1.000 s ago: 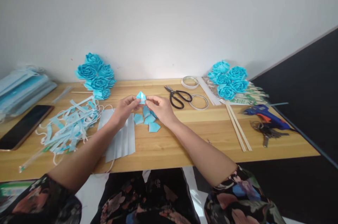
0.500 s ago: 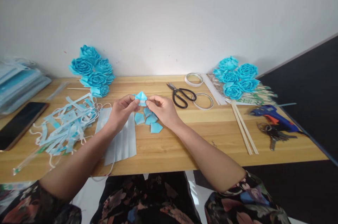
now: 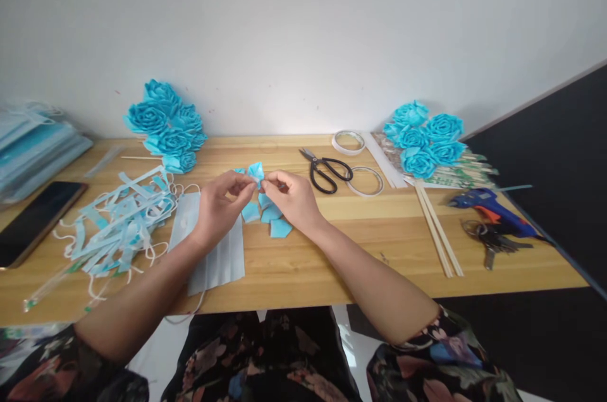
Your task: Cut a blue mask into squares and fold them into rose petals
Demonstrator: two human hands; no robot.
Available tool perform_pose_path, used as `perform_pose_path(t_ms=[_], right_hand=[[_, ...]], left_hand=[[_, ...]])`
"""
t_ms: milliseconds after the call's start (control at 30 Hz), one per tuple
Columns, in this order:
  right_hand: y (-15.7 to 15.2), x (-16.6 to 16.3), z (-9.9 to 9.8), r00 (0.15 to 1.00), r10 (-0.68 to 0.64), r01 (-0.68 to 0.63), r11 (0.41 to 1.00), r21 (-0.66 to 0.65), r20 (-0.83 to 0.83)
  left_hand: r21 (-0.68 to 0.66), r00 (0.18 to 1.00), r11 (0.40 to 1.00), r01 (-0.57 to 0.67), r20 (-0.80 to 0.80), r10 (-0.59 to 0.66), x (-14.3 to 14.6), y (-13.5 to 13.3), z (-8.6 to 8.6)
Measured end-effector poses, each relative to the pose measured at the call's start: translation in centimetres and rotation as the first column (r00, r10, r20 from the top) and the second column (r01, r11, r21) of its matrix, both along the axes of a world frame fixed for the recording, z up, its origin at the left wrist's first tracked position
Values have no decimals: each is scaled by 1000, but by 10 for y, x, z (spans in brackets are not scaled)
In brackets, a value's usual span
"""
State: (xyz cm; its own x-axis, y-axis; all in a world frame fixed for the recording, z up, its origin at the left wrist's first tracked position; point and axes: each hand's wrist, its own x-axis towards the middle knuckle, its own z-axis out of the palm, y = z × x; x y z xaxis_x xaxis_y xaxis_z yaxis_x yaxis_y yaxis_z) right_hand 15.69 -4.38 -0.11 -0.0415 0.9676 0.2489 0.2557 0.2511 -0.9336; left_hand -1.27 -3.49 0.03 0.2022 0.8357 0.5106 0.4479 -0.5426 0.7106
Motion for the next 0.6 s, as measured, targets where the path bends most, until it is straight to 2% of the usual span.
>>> perform_pose_path(t_ms=[200,600], right_hand=[[-2,-3,1,1000,2,-2,1000,25,31],[-3,-3,0,974,-64,30,987,156,217]], left_hand=[[-50,999,998,-33,-9,32,0,3,-6],[-74,999,997,-29,-41,26,1,2,-7]])
